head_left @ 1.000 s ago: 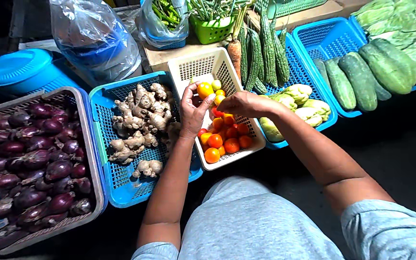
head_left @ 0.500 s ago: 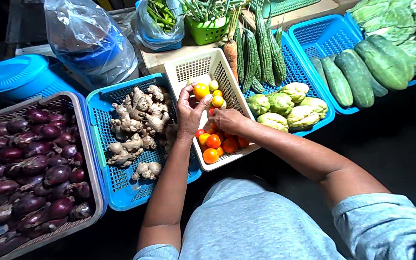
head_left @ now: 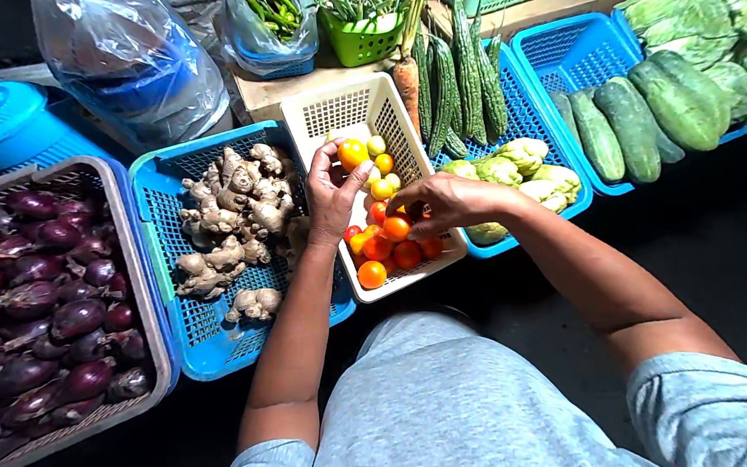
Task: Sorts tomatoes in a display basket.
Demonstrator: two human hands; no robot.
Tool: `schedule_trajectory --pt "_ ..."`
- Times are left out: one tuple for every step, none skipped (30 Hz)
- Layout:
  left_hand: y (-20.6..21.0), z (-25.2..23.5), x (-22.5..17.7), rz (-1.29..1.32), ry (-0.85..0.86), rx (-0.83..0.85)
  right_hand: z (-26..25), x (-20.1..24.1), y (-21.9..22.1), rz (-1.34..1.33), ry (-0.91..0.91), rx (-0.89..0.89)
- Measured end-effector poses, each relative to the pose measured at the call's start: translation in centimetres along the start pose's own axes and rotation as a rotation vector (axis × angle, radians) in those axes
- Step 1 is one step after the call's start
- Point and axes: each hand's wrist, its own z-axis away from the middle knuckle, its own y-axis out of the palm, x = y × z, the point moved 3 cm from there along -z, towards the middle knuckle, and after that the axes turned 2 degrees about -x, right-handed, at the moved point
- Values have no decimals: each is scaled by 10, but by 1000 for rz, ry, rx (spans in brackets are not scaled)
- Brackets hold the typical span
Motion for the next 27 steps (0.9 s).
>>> schedule_trajectory --pt "0 0 0 0 0 2 4 2 3 -23 -34 38" --pt "1 0 0 2 2 4 7 7 8 -29 -42 88" --pt "1 0 0 4 1 6 9 11 15 -9 -32 141" --pt "1 0 0 2 1 6 9 14 21 22 -28 182" --pt "1 0 0 1 0 7 8 16 27 46 -15 211" --pt "1 0 -1 2 -1 6 7 16 30 35 10 225" --pt "1 0 0 3 -2 6 6 13 30 -20 32 212" --pt "0 0 0 4 -3 5 6 8 29 -129 58 181" --pt "0 0 1 4 -4 3 7 3 27 -285 87 157" --pt "-1 0 1 4 -7 1 9 -2 25 -481 115 141" --pt "-1 -1 2 1 -7 -1 11 -6 24 -675 149 124" --pt "0 -1 1 1 -10 -2 13 -9 24 -836 184 111" --pt "0 -1 1 3 -10 -3 15 -11 24 -958 208 104" --pt "0 -1 1 4 -11 -4 17 -12 26 -1043 217 100" --pt "0 0 1 6 -14 -5 18 -13 28 -1102 213 98" --pt "0 0 0 6 -16 -6 19 -13 29 -1130 206 97" --pt "0 0 0 10 -15 -6 20 -13 29 -1135 195 98" --pt "0 0 0 12 -14 -5 21 -13 28 -1119 182 89" --pt "0 0 0 11 -13 -3 21 -13 27 -1085 162 63" --pt "-1 0 1 8 -10 -2 22 -13 24 -1037 129 23" --pt "-1 0 1 3 -8 -1 23 -12 19 -982 91 -14" --pt "-1 0 2 0 -9 -1 26 -11 14 -915 62 -48" --pt "-1 0 2 -1 -9 -1 29 -9 7 -824 48 -82" --pt "-1 0 2 0 -10 -1 33 -6 1 -704 50 -120" --pt "-1 0 2 3 -13 0 36 -4 -4 -564 63 -158" --pt "-1 0 1 4 -15 0 39 -2 -6 -420 82 -179" --pt "-1 0 1 5 -12 1 42 1 -7 -266 91 -185"
